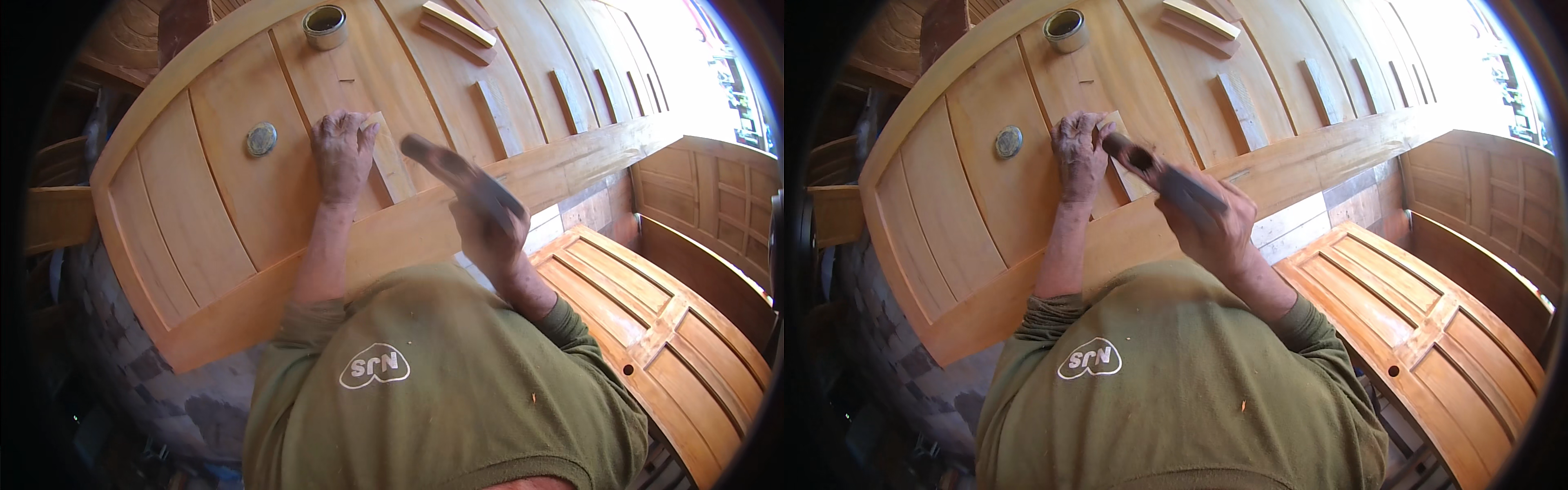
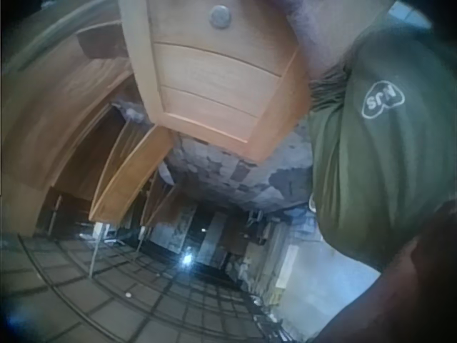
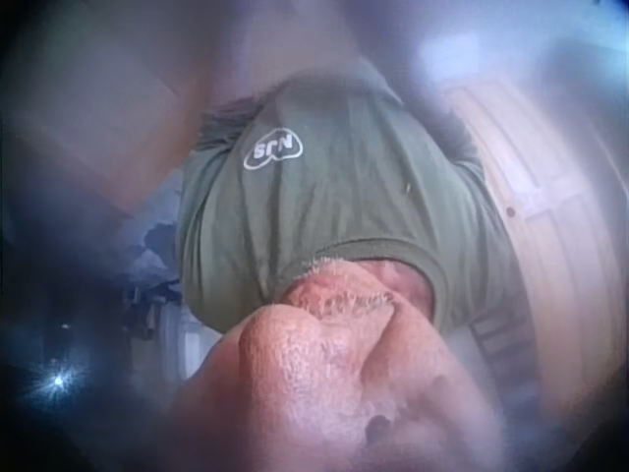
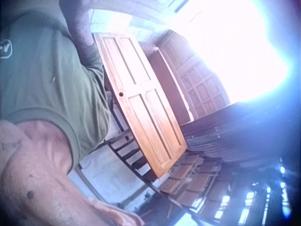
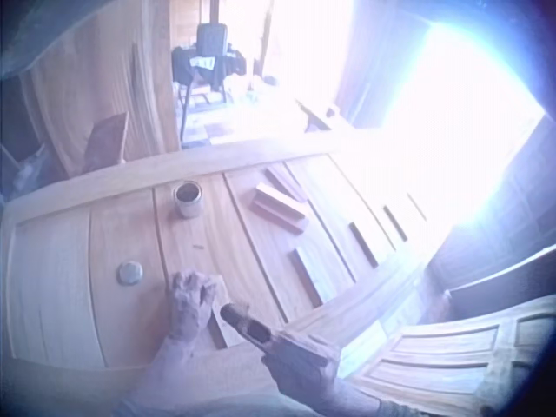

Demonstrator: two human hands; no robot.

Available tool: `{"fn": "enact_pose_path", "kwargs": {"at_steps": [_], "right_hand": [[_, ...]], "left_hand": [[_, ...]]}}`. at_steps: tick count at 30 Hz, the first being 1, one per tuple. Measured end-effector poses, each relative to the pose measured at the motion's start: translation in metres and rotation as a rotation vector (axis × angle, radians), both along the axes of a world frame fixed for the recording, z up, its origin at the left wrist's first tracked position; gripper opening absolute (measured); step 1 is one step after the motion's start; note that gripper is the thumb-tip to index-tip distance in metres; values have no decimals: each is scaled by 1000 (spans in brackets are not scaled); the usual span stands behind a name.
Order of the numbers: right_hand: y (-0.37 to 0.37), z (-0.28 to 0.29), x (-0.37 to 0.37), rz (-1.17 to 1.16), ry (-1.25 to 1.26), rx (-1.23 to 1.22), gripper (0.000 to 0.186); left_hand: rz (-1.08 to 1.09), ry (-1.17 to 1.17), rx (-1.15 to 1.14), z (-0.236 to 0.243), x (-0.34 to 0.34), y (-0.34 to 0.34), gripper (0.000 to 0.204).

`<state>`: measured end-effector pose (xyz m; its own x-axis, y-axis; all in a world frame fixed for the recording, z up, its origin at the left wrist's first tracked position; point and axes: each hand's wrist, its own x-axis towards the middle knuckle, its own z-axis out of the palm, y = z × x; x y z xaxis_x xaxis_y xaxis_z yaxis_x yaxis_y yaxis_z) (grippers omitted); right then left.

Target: The person nails small wooden blocks onto a large wooden door using a hammer.

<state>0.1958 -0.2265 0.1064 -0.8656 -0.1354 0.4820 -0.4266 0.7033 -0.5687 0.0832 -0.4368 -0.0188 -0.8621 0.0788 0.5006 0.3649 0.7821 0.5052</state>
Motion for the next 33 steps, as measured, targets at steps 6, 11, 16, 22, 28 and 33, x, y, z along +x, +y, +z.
{"fn": "enact_pose_path", "kwargs": {"at_steps": [6,11,16,22,28,33], "right_hand": [[-2,-36,4,-50,-296,346,28],[-4,-13,4,22,135,97,29],[-2,-39,0,-22,-308,364,38],[-3,-12,2,23,0,157,38],[-5,-25,-10,-46,-117,238,28],[-12,-19,5,23,0,293,31]], "left_hand": [[2,-11,-44,6,3,2,22],[0,-20,-39,-1,5,-2,24],[8,-8,-41,2,-1,1,22],[14,-2,-35,2,3,2,21],[-28,-29,-36,-2,3,-1,24],[4,-10,-24,5,5,-1,24]]}}
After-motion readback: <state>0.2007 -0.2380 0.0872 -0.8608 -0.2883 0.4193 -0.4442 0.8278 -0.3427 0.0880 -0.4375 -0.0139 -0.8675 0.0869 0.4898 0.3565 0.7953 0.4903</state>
